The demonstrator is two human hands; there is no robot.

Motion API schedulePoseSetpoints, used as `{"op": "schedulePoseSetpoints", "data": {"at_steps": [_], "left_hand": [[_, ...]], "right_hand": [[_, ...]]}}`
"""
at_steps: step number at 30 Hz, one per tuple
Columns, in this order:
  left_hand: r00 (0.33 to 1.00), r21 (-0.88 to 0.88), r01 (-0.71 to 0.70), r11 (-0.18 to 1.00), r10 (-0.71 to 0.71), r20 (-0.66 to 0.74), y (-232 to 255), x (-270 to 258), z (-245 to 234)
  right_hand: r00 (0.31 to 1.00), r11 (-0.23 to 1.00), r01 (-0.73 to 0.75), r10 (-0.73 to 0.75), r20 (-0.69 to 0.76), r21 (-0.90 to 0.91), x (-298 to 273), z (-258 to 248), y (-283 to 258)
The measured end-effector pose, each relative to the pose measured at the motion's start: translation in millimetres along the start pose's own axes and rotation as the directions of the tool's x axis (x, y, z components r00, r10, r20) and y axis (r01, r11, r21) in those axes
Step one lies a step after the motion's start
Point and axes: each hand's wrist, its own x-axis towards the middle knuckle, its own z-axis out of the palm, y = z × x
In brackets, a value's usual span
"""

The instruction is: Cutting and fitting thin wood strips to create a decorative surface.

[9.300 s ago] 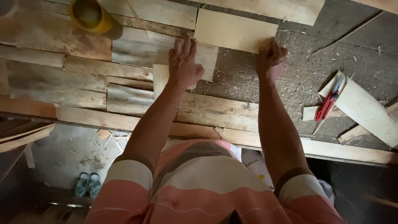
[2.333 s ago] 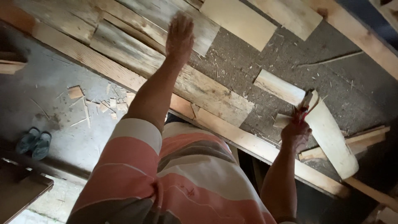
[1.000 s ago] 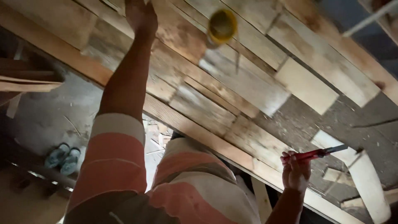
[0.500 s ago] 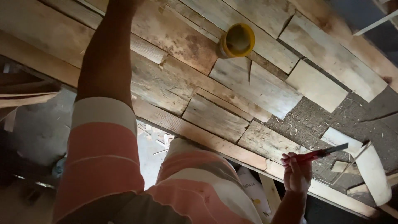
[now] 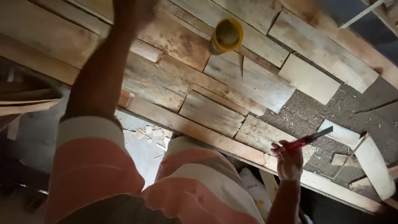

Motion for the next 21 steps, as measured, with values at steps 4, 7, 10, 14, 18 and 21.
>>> {"op": "schedulePoseSetpoints", "data": {"at_steps": [4,7,10,14,18,21], "left_hand": [[0.987,0.042,-0.097,0.994,0.101,-0.123,55,-51,-9],[0.971,0.017,-0.194,0.981,0.195,-0.139,74,-109,27],[0.994,-0.260,-0.015,0.965,0.042,0.097,132,-144,-19],[0.996,-0.233,-0.040,0.972,0.058,0.071,146,-158,-4],[0.994,-0.266,-0.104,0.958,0.090,-0.063,154,-163,26],[0.997,-0.295,-0.079,0.952,0.067,-0.049,156,-163,42]], "right_hand": [[0.997,1.000,0.000,0.000,0.082,-0.004,5,8,4],[0.994,1.000,-0.026,0.026,0.102,-0.007,12,21,8],[0.965,1.000,0.007,-0.008,0.263,0.007,17,30,11],[0.956,0.998,-0.045,0.055,0.290,-0.040,26,64,4],[0.931,0.997,-0.049,0.064,0.360,-0.051,33,99,-4],[0.912,0.989,-0.099,0.133,0.389,-0.106,37,124,-9]]}}
